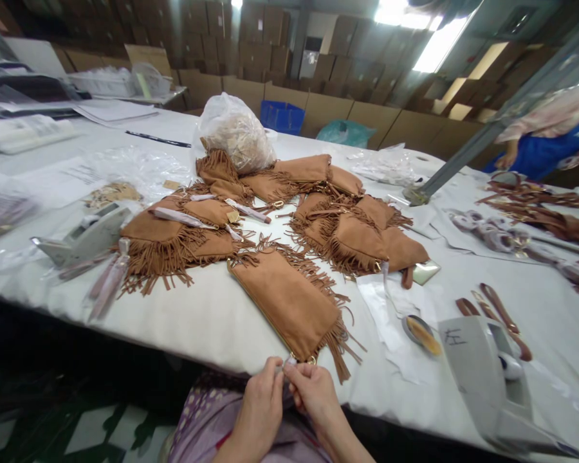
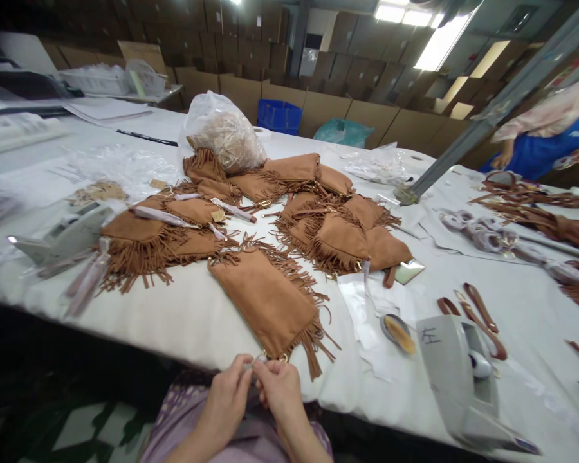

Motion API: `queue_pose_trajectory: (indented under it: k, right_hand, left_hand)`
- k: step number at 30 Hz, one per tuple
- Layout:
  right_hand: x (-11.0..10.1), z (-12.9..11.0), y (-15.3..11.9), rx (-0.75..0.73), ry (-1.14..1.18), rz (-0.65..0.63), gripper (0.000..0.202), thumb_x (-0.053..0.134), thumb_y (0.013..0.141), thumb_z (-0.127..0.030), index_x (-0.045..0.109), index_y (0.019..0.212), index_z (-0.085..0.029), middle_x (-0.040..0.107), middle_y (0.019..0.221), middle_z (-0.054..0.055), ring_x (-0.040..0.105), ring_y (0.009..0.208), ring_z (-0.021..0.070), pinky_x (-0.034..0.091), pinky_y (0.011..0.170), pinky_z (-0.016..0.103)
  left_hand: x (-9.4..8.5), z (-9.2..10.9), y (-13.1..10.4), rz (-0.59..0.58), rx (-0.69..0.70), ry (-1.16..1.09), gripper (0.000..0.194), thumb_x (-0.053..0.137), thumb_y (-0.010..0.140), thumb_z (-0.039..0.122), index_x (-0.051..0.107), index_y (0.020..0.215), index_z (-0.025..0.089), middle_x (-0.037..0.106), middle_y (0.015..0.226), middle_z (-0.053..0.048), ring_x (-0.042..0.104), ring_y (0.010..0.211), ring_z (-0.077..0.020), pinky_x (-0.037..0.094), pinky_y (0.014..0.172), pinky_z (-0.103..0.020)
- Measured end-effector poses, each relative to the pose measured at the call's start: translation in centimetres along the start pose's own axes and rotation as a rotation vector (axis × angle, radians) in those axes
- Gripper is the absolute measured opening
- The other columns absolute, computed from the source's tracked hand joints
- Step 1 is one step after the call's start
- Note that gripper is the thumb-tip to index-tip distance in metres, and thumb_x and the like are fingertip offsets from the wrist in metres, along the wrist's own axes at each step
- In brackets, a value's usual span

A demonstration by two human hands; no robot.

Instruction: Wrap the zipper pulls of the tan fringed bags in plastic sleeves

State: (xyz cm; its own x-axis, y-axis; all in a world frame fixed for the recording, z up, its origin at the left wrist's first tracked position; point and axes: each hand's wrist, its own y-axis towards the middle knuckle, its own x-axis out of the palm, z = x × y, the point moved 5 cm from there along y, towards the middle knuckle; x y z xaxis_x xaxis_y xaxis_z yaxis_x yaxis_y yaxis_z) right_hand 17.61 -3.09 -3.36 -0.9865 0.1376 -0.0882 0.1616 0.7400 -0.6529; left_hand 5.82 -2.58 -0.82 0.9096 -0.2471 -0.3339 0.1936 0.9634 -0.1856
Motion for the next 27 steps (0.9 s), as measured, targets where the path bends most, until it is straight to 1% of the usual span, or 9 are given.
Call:
queue_pose_trajectory:
  k: [2, 4, 8, 11, 15, 17, 20, 23, 27]
  right_hand:
    - [0.0, 0.1, 0.1, -0.014, -0.011, -0.005, 0.038, 0.060, 0.069, -0.049, 0.047, 0.050, -0.019, 0.039, 0.028, -0.008, 0.029, 0.026, 0.0049, 0.019, 0.034, 0.020]
    - [-0.2, 0.2, 0.2, -0.038, -0.020, -0.015, 0.038, 0.059, 0.070, -0.049, 0.048, 0.050, -0.019, 0.039, 0.028, -0.007, 0.029, 0.027, 0.0048, 0.020, 0.034, 0.020]
    - [-0.5, 0.1, 0.1, -0.081, -0.011, -0.052, 0.038, 0.063, 0.067, -0.051, 0.050, 0.054, -0.018, 0.046, 0.035, -0.006, 0.034, 0.031, 0.0052, 0.023, 0.035, 0.020]
    - [-0.4, -0.5, -0.2, -0.127, 0.030, -0.117, 0.039, 0.066, 0.065, -0.053, 0.054, 0.060, -0.016, 0.054, 0.043, -0.004, 0.043, 0.037, 0.0066, 0.031, 0.039, 0.019]
    - [-1.1, -0.9, -1.0, -0.153, 0.029, -0.152, 0.040, 0.064, 0.066, -0.053, 0.059, 0.068, -0.014, 0.061, 0.054, 0.000, 0.050, 0.040, 0.0078, 0.035, 0.041, 0.019]
    - [-2.1, -0.9, -1.5, -0.139, -0.007, -0.074, 0.040, 0.060, 0.069, -0.053, 0.061, 0.074, -0.013, 0.065, 0.060, 0.002, 0.051, 0.039, 0.0086, 0.033, 0.037, 0.019]
    - [-3.3, -0.9, -2.4, -0.135, -0.001, 0.067, 0.041, 0.060, 0.070, -0.050, 0.060, 0.089, -0.013, 0.066, 0.062, 0.002, 0.050, 0.034, 0.0092, 0.029, 0.034, 0.019]
    - [-2.4, -1.1, -2.9, -0.106, 0.151, 0.054, 0.059, 0.066, 0.066, -0.043, 0.049, 0.113, -0.012, 0.066, 0.061, 0.001, 0.050, 0.035, 0.0101, 0.030, 0.034, 0.019]
    - [0.2, -1.6, -3.0, -0.112, 0.430, -0.016, 0.084, 0.075, 0.063, -0.033, 0.031, 0.132, -0.015, 0.062, 0.058, -0.004, 0.054, 0.046, 0.0104, 0.035, 0.041, 0.017]
  left_hand:
    - [0.0, -0.1, 0.2, -0.019, 0.010, -0.002, 0.024, 0.032, 0.091, 0.029, 0.054, 0.088, 0.020, 0.064, 0.077, -0.005, 0.059, 0.072, -0.0193, 0.038, 0.067, -0.029]
    - [-0.1, -0.8, 0.6, -0.012, -0.055, -0.056, 0.026, 0.037, 0.090, 0.034, 0.053, 0.076, 0.020, 0.061, 0.066, -0.004, 0.056, 0.063, -0.0169, 0.038, 0.063, -0.028]
    - [0.9, -2.9, 1.3, -0.165, -0.401, -0.443, 0.036, 0.053, 0.075, 0.055, 0.044, 0.065, 0.021, 0.044, 0.046, 0.006, 0.028, 0.034, -0.0066, 0.021, 0.039, -0.021]
    - [1.6, -3.0, 1.4, -0.287, -0.531, -0.634, 0.043, 0.060, 0.063, 0.060, 0.042, 0.065, 0.021, 0.040, 0.046, 0.009, 0.013, 0.033, -0.0027, 0.008, 0.036, -0.020]
    - [1.0, -2.7, 1.8, -0.246, -0.475, -0.576, 0.042, 0.057, 0.067, 0.060, 0.043, 0.065, 0.020, 0.038, 0.045, 0.010, 0.015, 0.033, -0.0034, 0.009, 0.036, -0.021]
    - [0.3, -2.5, 2.0, -0.172, -0.408, -0.473, 0.039, 0.052, 0.073, 0.058, 0.043, 0.063, 0.020, 0.037, 0.044, 0.009, 0.021, 0.034, -0.0053, 0.014, 0.038, -0.021]
    - [-1.0, -1.5, 2.1, -0.040, -0.180, -0.172, 0.033, 0.046, 0.082, 0.045, 0.047, 0.062, 0.019, 0.044, 0.050, 0.004, 0.040, 0.047, -0.0106, 0.027, 0.049, -0.023]
    - [-1.1, -0.2, 1.6, 0.017, 0.035, 0.123, 0.027, 0.037, 0.089, 0.032, 0.049, 0.069, 0.020, 0.053, 0.061, 0.000, 0.050, 0.058, -0.0151, 0.031, 0.058, -0.027]
    - [-0.4, 0.3, 0.5, 0.020, 0.113, 0.233, 0.025, 0.030, 0.092, 0.026, 0.046, 0.073, 0.022, 0.057, 0.066, -0.002, 0.054, 0.063, -0.0178, 0.032, 0.060, -0.029]
